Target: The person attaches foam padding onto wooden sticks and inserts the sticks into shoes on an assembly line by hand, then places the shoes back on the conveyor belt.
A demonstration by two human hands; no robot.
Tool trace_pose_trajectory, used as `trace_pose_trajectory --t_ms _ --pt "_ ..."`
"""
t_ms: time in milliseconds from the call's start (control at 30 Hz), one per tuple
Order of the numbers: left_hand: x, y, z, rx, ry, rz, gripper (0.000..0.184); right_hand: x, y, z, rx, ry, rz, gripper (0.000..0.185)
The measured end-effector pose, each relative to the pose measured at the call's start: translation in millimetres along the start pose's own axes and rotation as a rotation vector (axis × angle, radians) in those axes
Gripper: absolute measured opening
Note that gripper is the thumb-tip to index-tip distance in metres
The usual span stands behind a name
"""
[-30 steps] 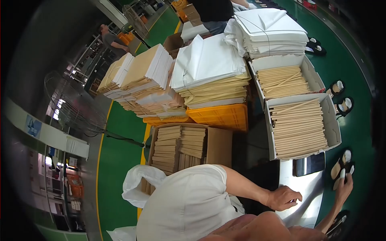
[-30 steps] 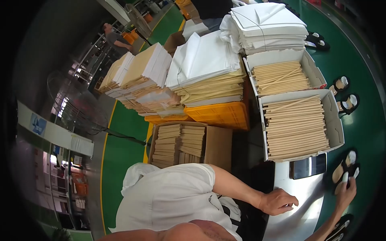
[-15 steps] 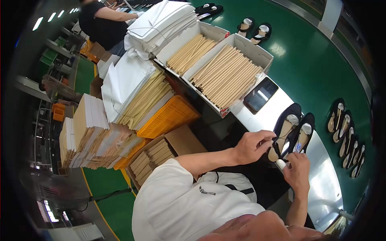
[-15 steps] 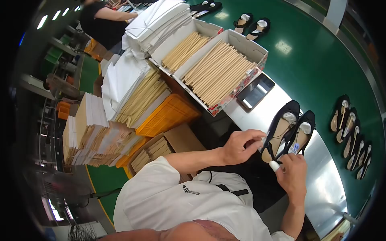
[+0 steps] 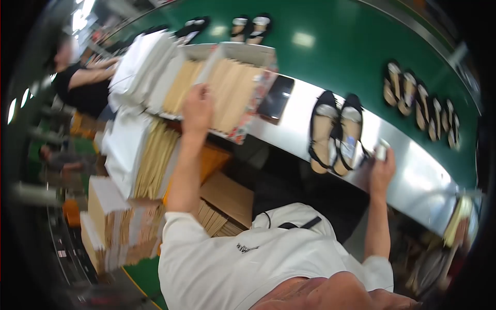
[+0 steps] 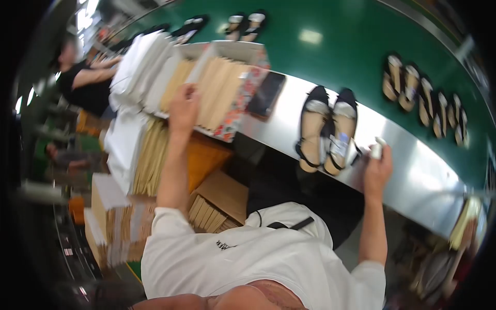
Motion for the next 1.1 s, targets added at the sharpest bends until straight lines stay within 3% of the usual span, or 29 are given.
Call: trace_pose_trajectory --t_ms 133,233,333,400,467,600,800,967,1100 --pt "-3.5 -10.8 -13.5 0.114 -0.003 -0.104 0.028 9.9 11.9 6.9 0.040 -0.050 -0.141 0.029" --pt "-11.6 -16.6 -25.1 0.048 0.036 -0.051 0.029 7.7 13.9 6.0 0.064 -0.050 -0.161 0.028" --pt "-5.2 -32.8 -32.8 0.096 -0.036 -0.124 0.032 6.7 8.7 4.7 0.057 -0.066 -0.112 0.028" --pt "-11.2 -36.6 -38.1 0.150 0.011 -0.112 0.030 4.4 0.9 4.5 0.014 -0.041 0.108 0.030" --pt "-26.4 -40.4 -49.1 0.131 0.078 -0.129 0.030 5.8 13.5 3.5 -0.085 -0.018 0.123 0.030" --pt "-56.7 -39.6 -56.7 0.009 0.157 -0.090 0.028 11.1 25.7 1.5 0.010 -0.083 -0.045 0.031" --pt "-16.3 -31.5 -39.8 0.084 -0.015 -0.041 0.029 12.8 24.3 1.3 0.004 -0.077 -0.041 0.033" --pt "22.4 -39.5 -27.0 0.007 -0.177 -0.350 0.049 15.4 18.2 2.4 0.002 -0.080 -0.056 0.033" --pt "30.1 -41.2 -27.6 0.023 -0.175 -0.393 0.040 16.3 22.6 1.5 0.001 -0.083 -0.084 0.033"
Point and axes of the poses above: each hand's wrist, its own z-axis away from the middle knuckle, its own x-axis out of the palm, y = z × x, the point moved 8 cm from there along -z, towards the middle knuckle, and after that the axes turned 3 degrees about -y, right-handed, at the moved point
